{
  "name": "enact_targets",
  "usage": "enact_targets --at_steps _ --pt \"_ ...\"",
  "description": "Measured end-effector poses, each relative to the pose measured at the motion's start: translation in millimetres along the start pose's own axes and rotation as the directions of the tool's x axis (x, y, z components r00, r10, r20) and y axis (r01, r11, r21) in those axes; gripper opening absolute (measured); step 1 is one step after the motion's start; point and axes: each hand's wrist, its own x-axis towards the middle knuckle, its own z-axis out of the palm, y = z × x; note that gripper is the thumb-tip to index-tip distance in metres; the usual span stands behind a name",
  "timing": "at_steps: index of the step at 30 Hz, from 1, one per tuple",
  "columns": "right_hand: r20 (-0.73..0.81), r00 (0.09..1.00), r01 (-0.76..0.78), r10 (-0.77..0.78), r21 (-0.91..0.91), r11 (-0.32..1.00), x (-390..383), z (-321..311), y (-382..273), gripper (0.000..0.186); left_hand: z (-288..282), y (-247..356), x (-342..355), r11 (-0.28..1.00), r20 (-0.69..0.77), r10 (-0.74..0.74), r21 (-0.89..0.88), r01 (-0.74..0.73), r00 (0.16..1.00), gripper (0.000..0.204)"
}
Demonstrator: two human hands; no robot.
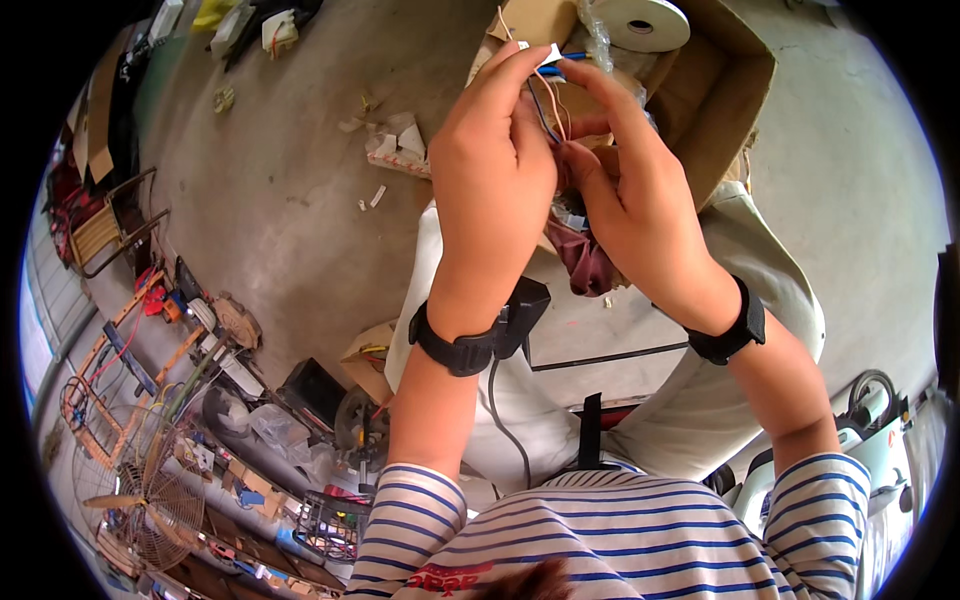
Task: The person holds a bundle of wires and sorts through them by hand, separating individual wires and checking the labels on them.
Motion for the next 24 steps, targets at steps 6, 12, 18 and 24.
enact_targets --at_steps 6,12,18,24 --pt "-0.046 0.982 0.162 -0.186 -0.320 0.934 14.2 -22.4 6.9 0.052 16.4 13.3 3.3 0.987 0.005 0.106 -0.124 -0.105 0.994 0.027" --pt "-0.134 0.991 -0.045 0.008 -0.274 0.961 19.4 -33.7 -15.5 0.043 27.0 14.8 10.9 0.934 -0.146 0.340 -0.064 -0.352 0.929 0.026" --pt "-0.146 0.967 -0.120 0.208 0.460 0.880 26.6 -46.3 -16.5 0.049 41.8 24.4 12.9 0.792 -0.104 -0.033 -0.609 -0.037 0.994 0.019" --pt "0.040 0.986 -0.096 0.162 0.930 0.356 33.9 -65.5 -0.2 0.050 60.8 44.0 21.1 0.573 -0.182 -0.011 -0.807 -0.143 0.983 0.016"
